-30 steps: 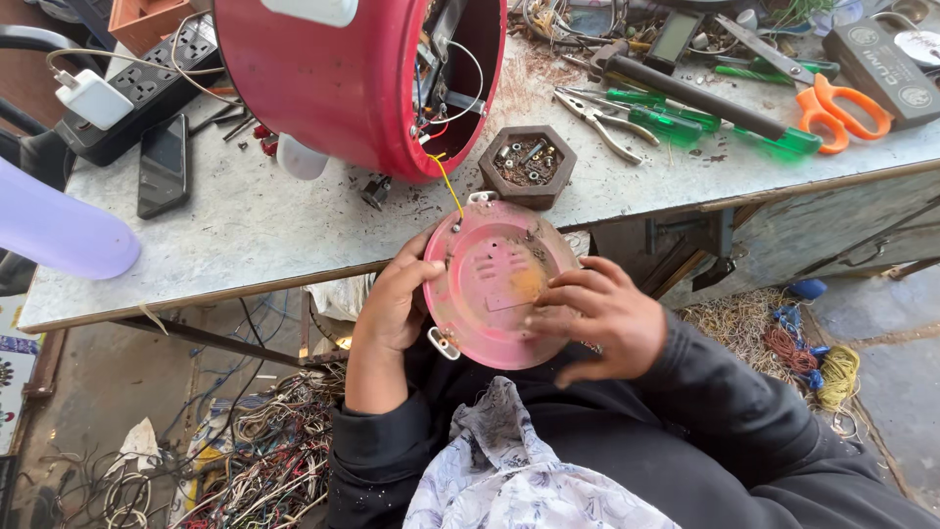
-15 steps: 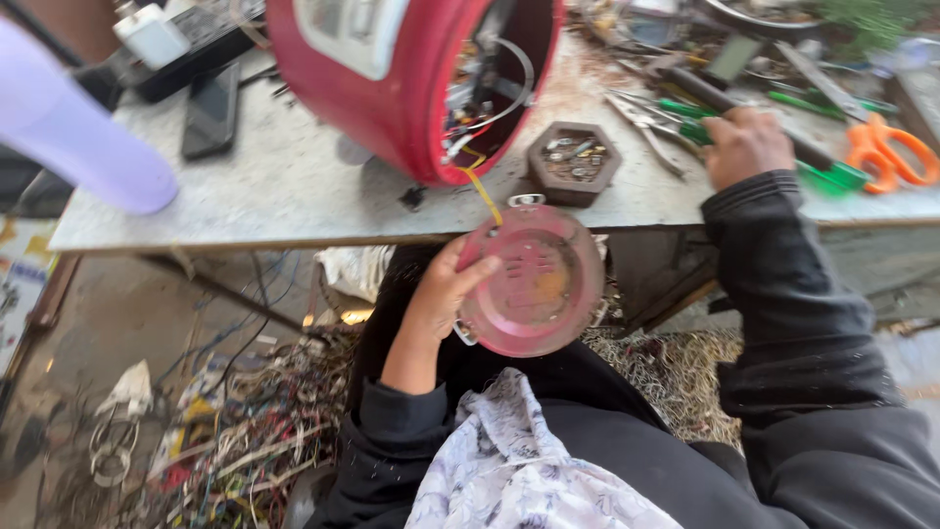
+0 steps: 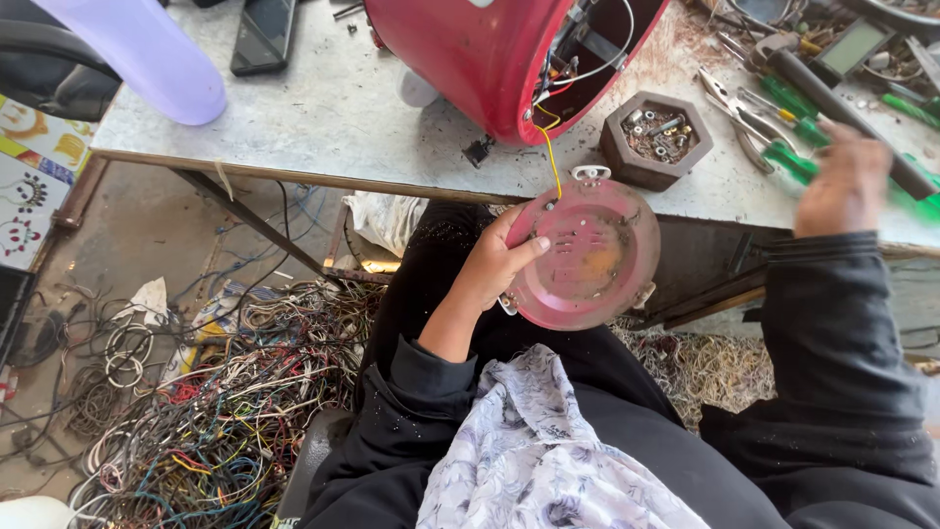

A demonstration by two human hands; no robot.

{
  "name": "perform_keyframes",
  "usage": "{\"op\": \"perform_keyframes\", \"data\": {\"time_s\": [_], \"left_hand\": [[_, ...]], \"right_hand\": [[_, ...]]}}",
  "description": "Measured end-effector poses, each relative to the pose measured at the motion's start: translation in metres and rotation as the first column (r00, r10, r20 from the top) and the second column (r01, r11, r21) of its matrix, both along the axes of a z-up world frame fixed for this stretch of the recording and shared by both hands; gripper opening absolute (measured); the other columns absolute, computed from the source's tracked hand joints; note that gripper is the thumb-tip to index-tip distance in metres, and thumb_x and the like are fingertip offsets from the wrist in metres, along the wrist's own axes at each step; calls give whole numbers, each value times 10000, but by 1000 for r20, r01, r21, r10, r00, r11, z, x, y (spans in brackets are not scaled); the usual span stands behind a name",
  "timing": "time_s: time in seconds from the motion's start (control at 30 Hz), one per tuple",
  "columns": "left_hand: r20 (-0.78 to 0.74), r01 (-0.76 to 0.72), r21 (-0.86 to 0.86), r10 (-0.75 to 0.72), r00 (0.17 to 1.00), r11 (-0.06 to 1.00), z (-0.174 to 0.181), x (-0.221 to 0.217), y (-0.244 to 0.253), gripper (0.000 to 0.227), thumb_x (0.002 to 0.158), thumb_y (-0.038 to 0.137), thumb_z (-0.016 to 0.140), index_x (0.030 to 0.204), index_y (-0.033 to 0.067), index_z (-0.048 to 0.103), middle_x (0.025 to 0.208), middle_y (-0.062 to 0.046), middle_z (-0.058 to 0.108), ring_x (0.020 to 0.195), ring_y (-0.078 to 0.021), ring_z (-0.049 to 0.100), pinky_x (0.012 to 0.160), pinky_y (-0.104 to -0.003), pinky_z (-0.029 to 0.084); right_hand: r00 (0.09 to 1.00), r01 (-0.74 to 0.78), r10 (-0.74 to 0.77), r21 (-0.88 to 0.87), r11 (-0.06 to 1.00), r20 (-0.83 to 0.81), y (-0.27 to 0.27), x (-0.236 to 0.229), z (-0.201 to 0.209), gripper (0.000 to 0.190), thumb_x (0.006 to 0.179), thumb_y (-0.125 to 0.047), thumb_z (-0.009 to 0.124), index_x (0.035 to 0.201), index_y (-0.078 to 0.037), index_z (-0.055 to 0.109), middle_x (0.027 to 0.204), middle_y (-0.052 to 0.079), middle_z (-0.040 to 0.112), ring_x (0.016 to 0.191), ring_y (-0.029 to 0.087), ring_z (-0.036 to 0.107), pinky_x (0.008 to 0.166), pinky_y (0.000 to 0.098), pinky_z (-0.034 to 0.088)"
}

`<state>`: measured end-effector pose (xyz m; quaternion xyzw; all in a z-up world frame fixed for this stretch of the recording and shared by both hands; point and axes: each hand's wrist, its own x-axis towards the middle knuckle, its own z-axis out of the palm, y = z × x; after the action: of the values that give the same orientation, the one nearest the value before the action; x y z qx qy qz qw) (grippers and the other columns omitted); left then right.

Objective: The person uses a hammer to tap a red plastic cover, then uses a screwdriver to tighten screws on the cover. They also use pliers to adjust a wire connected to the cover.

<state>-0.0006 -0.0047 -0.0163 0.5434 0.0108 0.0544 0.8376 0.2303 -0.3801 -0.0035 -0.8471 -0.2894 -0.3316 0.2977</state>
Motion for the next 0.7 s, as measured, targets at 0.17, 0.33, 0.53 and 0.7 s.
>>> {"op": "perform_keyframes", "data": {"time_s": [0.17,0.33,0.53,0.7], "left_hand": [[20,14,37,-15,1000,999,6,-5,-1,525,948,27,700,1451,17,554,1262,-63,672,1126,-124,634,1022,-323,525],[38,-9,81,6,999,997,9,-3,-2,537,930,82,727,1430,7,547,1254,-54,674,1122,-120,634,1003,-312,528],[76,-81,251,64,995,964,-6,-14,7,488,954,129,725,1390,-12,557,1231,-59,681,1110,-116,637,980,-291,528],[115,-153,169,135,984,974,-27,-27,13,396,1037,173,669,1362,-38,583,1239,-78,692,1112,-116,634,973,-284,515]], "right_hand": [[995,32,-55,-241,970,-86,8,-10,-1,314,1100,-151,687,1364,11,636,1093,179,581,1132,352,531,1045,501,427],[995,100,-100,-245,964,13,5,-13,-3,359,1058,-76,676,1408,-22,620,1134,158,557,1150,355,520,1069,445,427],[981,192,-186,-134,972,51,-8,-17,-2,379,1011,-22,689,1387,-22,634,1161,166,581,1126,356,542,1068,465,442],[858,28,280,582,812,-431,-9,-58,6,382,1154,-103,555,1523,-3,552,1094,63,584,850,176,513,802,331,450]]}}
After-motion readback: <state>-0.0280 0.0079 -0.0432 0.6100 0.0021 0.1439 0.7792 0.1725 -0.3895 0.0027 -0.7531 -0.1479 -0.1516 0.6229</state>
